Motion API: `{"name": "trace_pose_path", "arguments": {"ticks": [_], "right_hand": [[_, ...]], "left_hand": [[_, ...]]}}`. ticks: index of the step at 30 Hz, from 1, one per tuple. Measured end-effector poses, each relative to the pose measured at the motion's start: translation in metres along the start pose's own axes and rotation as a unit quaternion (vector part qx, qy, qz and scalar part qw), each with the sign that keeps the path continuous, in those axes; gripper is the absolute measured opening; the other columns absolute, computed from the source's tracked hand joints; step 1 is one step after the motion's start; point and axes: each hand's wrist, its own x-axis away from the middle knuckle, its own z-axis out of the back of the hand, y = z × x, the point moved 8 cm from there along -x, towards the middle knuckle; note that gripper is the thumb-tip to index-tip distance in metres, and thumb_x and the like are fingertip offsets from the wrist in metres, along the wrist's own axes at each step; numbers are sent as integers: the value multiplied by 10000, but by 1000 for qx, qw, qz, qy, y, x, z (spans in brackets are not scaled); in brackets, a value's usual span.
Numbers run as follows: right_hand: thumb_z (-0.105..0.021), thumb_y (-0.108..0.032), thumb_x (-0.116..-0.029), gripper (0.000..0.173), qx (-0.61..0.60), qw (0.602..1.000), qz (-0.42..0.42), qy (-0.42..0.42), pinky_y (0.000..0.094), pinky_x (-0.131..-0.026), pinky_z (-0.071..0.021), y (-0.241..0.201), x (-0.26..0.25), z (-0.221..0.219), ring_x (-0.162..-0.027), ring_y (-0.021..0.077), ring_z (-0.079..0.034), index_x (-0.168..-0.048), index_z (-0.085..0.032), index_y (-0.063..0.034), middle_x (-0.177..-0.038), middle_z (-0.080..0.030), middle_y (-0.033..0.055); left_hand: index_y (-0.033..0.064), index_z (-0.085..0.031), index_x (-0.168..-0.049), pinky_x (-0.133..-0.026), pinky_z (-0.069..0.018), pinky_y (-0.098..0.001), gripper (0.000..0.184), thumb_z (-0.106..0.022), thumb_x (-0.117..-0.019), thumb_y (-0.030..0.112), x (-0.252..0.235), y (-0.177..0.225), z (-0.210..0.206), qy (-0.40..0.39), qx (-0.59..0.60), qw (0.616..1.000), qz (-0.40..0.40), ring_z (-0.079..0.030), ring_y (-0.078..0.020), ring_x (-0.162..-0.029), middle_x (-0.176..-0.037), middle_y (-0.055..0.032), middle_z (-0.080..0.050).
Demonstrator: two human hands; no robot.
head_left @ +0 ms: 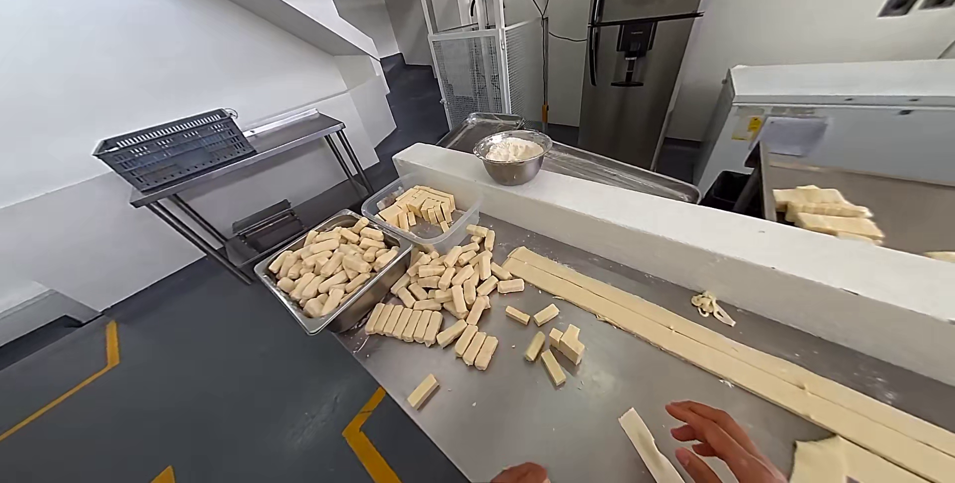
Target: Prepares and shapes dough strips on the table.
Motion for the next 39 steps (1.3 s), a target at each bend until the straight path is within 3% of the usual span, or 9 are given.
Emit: {"name": "trace_pose_path", "arguments": {"ticks": [3,9,14,18,25,30,33,35,39], "right_hand": [[-634,-85,-971,333,1,1000,11,1,401,-877,-589,-1,1,8,-1043,319,-685,-1245,-646,103,-1285,-603,305],[-609,-56,-974,259,30,999,-9,28,402,-850,-598,15,11,34,-964,310,-709,-1163,-693,100,-1162,-668,286],[-643,-72,-946,192,59,996,-54,35,388,-808,-614,28,31,58,-879,252,-728,-1068,-733,45,-1034,-723,199],[-699,-110,-921,187,85,982,-167,25,452,-795,-599,62,62,90,-855,261,-718,-1055,-738,16,-993,-730,167],[-697,-84,-939,134,121,956,-264,-39,449,-851,-568,72,97,104,-895,253,-700,-1035,-747,-4,-1001,-723,150],[-736,-127,-923,217,150,944,-239,-171,515,-907,-529,72,92,79,-985,342,-683,-1086,-744,16,-1058,-712,202],[-821,-182,-855,521,8,938,-228,-261,484,-986,-506,70,81,62,-1119,320,-654,-1290,-644,44,-1218,-685,210],[-800,-165,-838,410,-86,918,-212,-324,390,-910,-525,68,76,52,-971,188,-658,-1163,-670,47,-1048,-706,121],[-702,-330,-919,161,-206,935,-91,-275,151,-588,-475,30,39,66,-631,-74,-575,-801,-698,-220,-698,-639,-175]], "left_hand": [[-82,-675,-1113,-935,-584,-337,190,-627,-991,56,-2,-9,9,91,6,995,-39,-722,-282,-1057,-1140,-271,-694],[-144,-636,-1202,-885,-599,-482,332,-625,-955,78,-64,-62,57,190,-95,972,102,-723,-365,-1001,-1122,-270,-701],[-89,-411,-1490,-1131,-359,-639,709,-717,-954,259,-182,-56,124,218,-110,949,198,-385,-523,-1412,-1552,-356,-339],[7,-704,-1210,-1075,-484,-481,293,-593,-1020,201,-206,33,-12,-36,-50,998,-2,-614,-332,-1243,-1280,-191,-664],[-64,-688,-1139,-1033,-460,-575,347,-663,-997,252,-119,135,-224,-523,103,841,-93,-612,-405,-1175,-1188,-256,-655],[-86,-674,-1142,-1073,-432,-590,305,-674,-963,161,-94,152,-238,-570,33,820,-42,-540,-435,-1276,-1310,-281,-586],[-143,-649,-1106,-967,-484,-568,269,-641,-978,93,-111,157,-213,-562,191,804,-30,-643,-412,-1049,-1077,-308,-660],[-118,-596,-1055,-781,-513,-418,205,-638,-975,66,-130,155,-181,-537,319,781,-4,-607,-231,-807,-885,-181,-628],[-90,-546,-1159,-831,-567,-371,299,-681,-897,-41,-171,143,-100,-505,382,773,31,-664,-169,-866,-972,-143,-660]]}}
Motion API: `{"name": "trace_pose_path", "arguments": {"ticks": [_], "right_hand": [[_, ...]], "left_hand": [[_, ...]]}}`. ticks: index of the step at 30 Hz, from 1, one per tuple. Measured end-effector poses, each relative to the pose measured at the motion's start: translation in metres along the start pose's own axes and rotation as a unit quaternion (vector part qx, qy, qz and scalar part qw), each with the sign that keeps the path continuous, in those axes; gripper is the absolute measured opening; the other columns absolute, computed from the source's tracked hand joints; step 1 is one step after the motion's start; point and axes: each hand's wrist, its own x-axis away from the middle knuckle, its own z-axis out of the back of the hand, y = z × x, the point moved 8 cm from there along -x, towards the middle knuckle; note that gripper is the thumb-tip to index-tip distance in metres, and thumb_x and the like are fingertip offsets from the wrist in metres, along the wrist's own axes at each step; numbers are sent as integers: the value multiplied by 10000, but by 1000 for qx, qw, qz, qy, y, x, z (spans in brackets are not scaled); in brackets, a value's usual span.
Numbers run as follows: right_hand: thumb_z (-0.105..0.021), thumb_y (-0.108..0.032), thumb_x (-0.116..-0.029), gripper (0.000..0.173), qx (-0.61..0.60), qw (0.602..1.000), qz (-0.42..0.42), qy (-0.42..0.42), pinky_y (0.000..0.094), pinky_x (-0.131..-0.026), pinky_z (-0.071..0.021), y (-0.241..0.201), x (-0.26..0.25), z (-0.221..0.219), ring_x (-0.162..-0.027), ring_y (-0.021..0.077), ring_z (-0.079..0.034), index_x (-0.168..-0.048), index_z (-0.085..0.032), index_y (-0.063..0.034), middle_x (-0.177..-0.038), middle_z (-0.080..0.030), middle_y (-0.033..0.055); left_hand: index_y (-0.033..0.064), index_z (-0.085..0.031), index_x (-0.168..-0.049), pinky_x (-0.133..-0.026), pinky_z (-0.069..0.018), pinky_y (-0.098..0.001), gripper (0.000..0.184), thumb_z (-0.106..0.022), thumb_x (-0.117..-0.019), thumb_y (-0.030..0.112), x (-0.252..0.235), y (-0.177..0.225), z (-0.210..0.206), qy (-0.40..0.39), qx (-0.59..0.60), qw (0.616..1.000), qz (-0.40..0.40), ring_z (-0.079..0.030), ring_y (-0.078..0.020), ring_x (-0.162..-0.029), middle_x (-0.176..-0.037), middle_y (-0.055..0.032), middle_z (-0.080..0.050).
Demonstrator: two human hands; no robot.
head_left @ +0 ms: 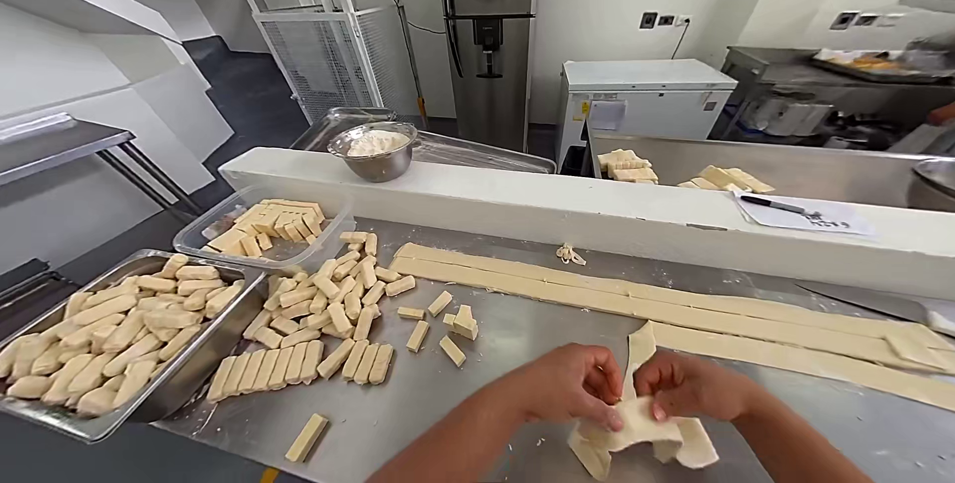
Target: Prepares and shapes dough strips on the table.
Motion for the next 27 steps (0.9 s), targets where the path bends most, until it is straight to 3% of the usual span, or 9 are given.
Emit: {"name": "trace_pose_path", "arguments": {"ticks": [4,7,10,12,16,17,19,23,27], "right_hand": [[-578,-400,-1040,210,19,985,165,36,152,-657,-553,-103,-21,4,-729,-49,-648,-971,-691,-236,-816,-683,-141],[-580,-342,-1050,169,20,986,157,50,131,-498,-521,-139,-36,2,-564,-48,-614,-976,-656,-211,-717,-661,-121],[-628,-261,-1012,79,41,996,81,14,136,-469,-499,-118,-55,7,-535,-45,-596,-981,-659,-196,-684,-650,-135],[-656,-252,-989,118,62,997,35,38,151,-500,-499,-85,-66,12,-548,-35,-590,-919,-677,-159,-668,-641,-119],[-617,-248,-1006,288,112,983,42,140,314,-910,-548,-54,-74,5,-997,100,-667,-1155,-692,-13,-1083,-712,54],[-569,-251,-1028,301,74,983,65,156,311,-929,-551,-55,-75,-2,-1042,101,-666,-1191,-685,-26,-1135,-709,40],[-533,-281,-1034,314,-36,982,87,163,299,-885,-573,-60,-77,-17,-1028,92,-684,-1202,-685,-64,-1128,-726,-10],[-682,-193,-951,265,-166,978,79,97,255,-799,-591,-56,-88,-40,-891,58,-701,-1194,-711,-91,-1036,-747,-38],[-704,-46,-897,117,-236,957,71,151,236,-694,-600,-55,-85,-38,-744,55,-704,-965,-772,-113,-867,-758,-21]], "left_hand": [[-34,-649,-1137,-725,-601,-281,219,-681,-935,43,35,20,17,-16,-31,999,10,-702,-87,-736,-915,-63,-741],[9,-721,-1054,-744,-607,-242,146,-650,-968,104,59,42,28,17,12,996,-92,-719,-43,-768,-900,11,-763],[95,-735,-1102,-819,-614,-258,287,-574,-1044,326,87,62,40,7,76,971,-226,-737,-64,-892,-1029,19,-770],[95,-711,-1130,-868,-604,-285,284,-565,-1048,325,100,64,46,-9,81,967,-241,-733,-93,-948,-1060,-6,-761],[55,-701,-1115,-833,-622,-311,192,-540,-1040,128,100,42,55,39,98,977,-186,-746,-119,-888,-1012,-21,-767],[45,-694,-1087,-816,-620,-302,198,-512,-1043,107,96,36,57,61,83,980,-169,-741,-105,-863,-989,-12,-765],[27,-681,-1054,-825,-611,-295,203,-485,-1039,79,90,26,56,80,51,984,-148,-730,-82,-866,-969,5,-759],[9,-672,-1098,-886,-566,-288,194,-515,-1024,94,86,17,55,64,33,984,-164,-679,-50,-949,-1009,19,-716],[11,-672,-1105,-893,-546,-266,198,-527,-1026,122,96,19,55,72,30,975,-208,-637,-32,-985,-1077,26,-663]]}}
